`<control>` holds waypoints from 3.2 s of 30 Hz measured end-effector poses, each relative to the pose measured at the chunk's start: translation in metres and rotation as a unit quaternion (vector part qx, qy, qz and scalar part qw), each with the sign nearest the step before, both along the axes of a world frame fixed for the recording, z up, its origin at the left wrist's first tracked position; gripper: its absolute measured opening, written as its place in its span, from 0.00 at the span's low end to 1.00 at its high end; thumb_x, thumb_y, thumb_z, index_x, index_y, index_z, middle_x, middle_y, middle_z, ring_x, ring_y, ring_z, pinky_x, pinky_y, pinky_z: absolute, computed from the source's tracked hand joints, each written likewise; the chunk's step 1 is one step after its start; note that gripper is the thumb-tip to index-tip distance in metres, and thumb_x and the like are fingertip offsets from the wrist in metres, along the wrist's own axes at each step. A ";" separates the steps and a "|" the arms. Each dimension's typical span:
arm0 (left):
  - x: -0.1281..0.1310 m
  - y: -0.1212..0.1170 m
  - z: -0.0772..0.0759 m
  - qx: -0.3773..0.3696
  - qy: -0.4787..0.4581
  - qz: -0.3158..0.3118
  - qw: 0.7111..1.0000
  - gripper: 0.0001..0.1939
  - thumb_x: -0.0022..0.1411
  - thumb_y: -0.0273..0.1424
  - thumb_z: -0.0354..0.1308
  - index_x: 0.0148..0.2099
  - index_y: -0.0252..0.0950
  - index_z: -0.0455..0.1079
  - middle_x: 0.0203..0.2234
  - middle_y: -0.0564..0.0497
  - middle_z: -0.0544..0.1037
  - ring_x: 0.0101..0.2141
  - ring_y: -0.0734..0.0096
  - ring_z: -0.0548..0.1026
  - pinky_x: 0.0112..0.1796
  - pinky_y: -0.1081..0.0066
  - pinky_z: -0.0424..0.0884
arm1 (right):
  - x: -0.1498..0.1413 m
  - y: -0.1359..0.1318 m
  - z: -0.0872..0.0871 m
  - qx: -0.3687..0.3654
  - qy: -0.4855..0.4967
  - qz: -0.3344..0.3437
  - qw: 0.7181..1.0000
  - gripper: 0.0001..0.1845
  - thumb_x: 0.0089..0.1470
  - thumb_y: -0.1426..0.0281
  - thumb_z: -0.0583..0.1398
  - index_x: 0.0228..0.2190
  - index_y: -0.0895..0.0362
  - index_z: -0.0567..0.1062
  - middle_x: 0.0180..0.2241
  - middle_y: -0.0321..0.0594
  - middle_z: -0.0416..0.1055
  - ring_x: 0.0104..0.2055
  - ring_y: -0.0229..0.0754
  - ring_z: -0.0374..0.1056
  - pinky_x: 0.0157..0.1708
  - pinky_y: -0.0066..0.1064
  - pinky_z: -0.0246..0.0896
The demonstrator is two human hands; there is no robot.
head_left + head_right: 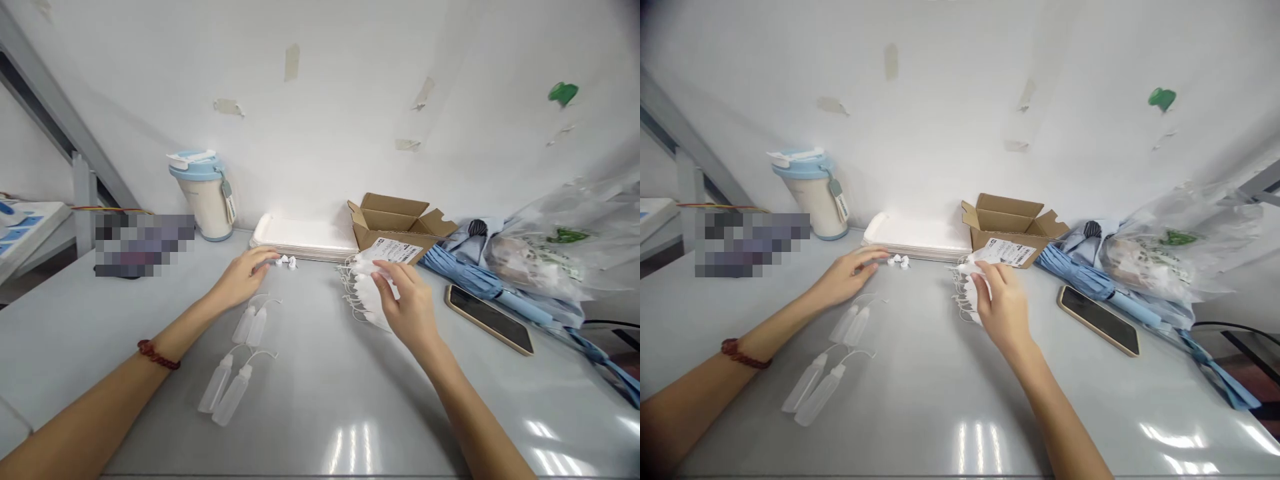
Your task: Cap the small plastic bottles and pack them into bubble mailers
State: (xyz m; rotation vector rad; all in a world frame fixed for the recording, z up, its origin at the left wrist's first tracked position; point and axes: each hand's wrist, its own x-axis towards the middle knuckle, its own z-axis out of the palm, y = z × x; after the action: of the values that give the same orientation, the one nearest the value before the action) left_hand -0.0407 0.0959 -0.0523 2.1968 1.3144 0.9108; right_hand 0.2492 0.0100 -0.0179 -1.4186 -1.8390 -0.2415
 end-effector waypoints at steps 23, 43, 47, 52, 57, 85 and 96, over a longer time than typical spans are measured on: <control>0.004 0.004 -0.012 0.002 0.008 0.014 1.000 0.16 0.57 0.33 0.47 0.41 0.36 0.75 0.44 0.44 0.76 0.37 0.63 0.73 0.39 0.65 0.69 | 0.037 0.025 -0.018 -0.076 -0.037 -0.026 0.996 0.13 0.58 0.68 0.53 0.36 0.58 0.77 0.35 0.46 0.74 0.38 0.48 0.65 0.40 0.40 0.60; 0.001 0.003 -0.011 -0.079 -0.076 0.081 0.991 0.20 0.51 0.40 0.57 0.44 0.34 0.73 0.29 0.50 0.75 0.29 0.68 0.72 0.33 0.70 0.69 | -0.016 -0.002 -0.014 0.015 -0.010 0.077 0.997 0.12 0.58 0.72 0.52 0.41 0.56 0.72 0.38 0.48 0.69 0.42 0.48 0.64 0.41 0.41 0.62; 0.005 -0.001 -0.006 -0.100 -0.138 0.084 0.982 0.24 0.49 0.41 0.60 0.46 0.32 0.71 0.31 0.49 0.74 0.32 0.67 0.74 0.36 0.69 0.70 | -0.062 -0.037 -0.019 -0.104 -0.032 0.256 0.960 0.14 0.60 0.71 0.50 0.47 0.58 0.67 0.38 0.48 0.71 0.39 0.45 0.65 0.39 0.38 0.63; 0.019 -0.019 0.006 -0.101 -0.165 0.072 0.978 0.21 0.51 0.41 0.60 0.42 0.32 0.72 0.30 0.48 0.76 0.33 0.65 0.74 0.37 0.67 0.70 | -0.104 -0.069 -0.034 -0.189 -0.116 0.376 0.899 0.22 0.60 0.60 0.52 0.52 0.58 0.64 0.38 0.44 0.68 0.39 0.43 0.63 0.40 0.34 0.63; 0.029 -0.034 0.011 -0.092 -0.149 0.043 0.984 0.17 0.54 0.39 0.59 0.43 0.32 0.72 0.32 0.47 0.77 0.34 0.65 0.73 0.38 0.65 0.70 | -0.118 -0.070 -0.051 -0.153 -0.160 0.377 0.899 0.27 0.58 0.50 0.50 0.53 0.52 0.63 0.34 0.39 0.67 0.34 0.42 0.61 0.35 0.33 0.61; 0.031 -0.052 0.031 -0.215 -0.204 0.062 0.953 0.15 0.52 0.38 0.61 0.39 0.35 0.72 0.26 0.53 0.74 0.28 0.72 0.71 0.29 0.74 0.67 | -0.105 -0.063 -0.044 -0.176 -0.217 0.273 0.921 0.11 0.60 0.64 0.51 0.35 0.55 0.69 0.22 0.34 0.68 0.19 0.36 0.61 0.20 0.28 0.46; 0.030 -0.055 0.032 -0.248 -0.213 0.034 0.944 0.13 0.52 0.37 0.62 0.39 0.36 0.73 0.29 0.52 0.77 0.30 0.69 0.74 0.35 0.70 0.70 | -0.081 -0.036 -0.049 0.053 -0.273 0.171 0.945 0.08 0.51 0.78 0.54 0.34 0.58 0.70 0.20 0.36 0.64 0.20 0.37 0.57 0.21 0.29 0.43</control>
State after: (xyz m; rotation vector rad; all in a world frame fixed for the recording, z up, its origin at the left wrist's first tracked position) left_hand -0.0107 0.0407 -0.0203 1.4807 1.2423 0.8943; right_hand 0.1682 -0.0259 -0.0672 -0.9886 -2.4408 -0.5912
